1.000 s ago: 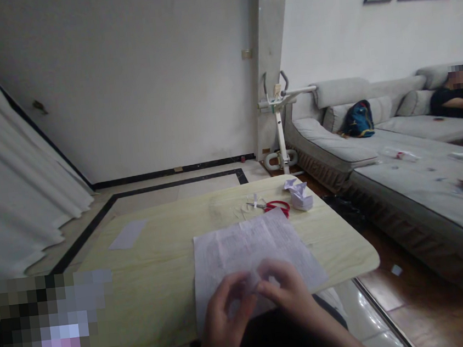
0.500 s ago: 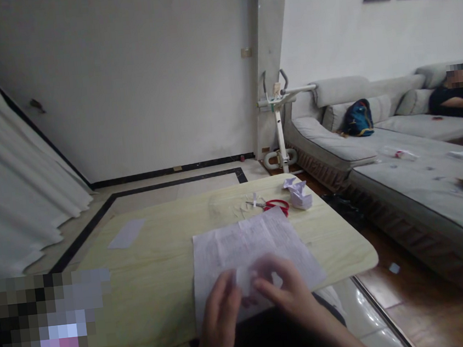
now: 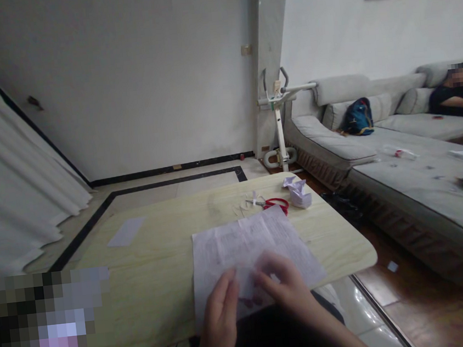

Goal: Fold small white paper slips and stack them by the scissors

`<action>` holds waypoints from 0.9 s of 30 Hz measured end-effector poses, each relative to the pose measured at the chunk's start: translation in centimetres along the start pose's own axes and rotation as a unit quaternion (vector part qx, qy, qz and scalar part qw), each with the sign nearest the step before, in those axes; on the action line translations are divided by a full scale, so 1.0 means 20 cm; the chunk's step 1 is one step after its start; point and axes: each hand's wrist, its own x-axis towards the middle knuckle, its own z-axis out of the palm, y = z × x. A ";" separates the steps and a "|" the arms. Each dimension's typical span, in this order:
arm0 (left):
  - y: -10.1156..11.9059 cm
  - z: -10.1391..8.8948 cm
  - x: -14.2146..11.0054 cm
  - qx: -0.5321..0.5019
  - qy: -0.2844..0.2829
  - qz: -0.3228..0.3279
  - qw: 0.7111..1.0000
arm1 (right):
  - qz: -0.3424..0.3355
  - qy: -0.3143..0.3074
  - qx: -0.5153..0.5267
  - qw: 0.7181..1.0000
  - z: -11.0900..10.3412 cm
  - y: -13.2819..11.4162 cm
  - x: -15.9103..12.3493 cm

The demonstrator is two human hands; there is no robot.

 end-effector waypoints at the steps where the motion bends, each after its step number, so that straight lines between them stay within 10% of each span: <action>1: 0.00 0.00 0.00 0.006 0.002 0.003 1.000 | 0.016 -0.005 0.021 1.000 0.00 0.00 0.00; 17: 0.03 -0.01 0.00 -0.021 0.032 -0.070 0.997 | 0.001 -0.031 -0.021 0.999 0.00 0.00 -0.01; 27: 0.12 0.00 -0.01 -0.146 -0.192 -0.017 0.970 | -0.001 -0.023 -0.024 0.999 -0.01 -0.01 0.00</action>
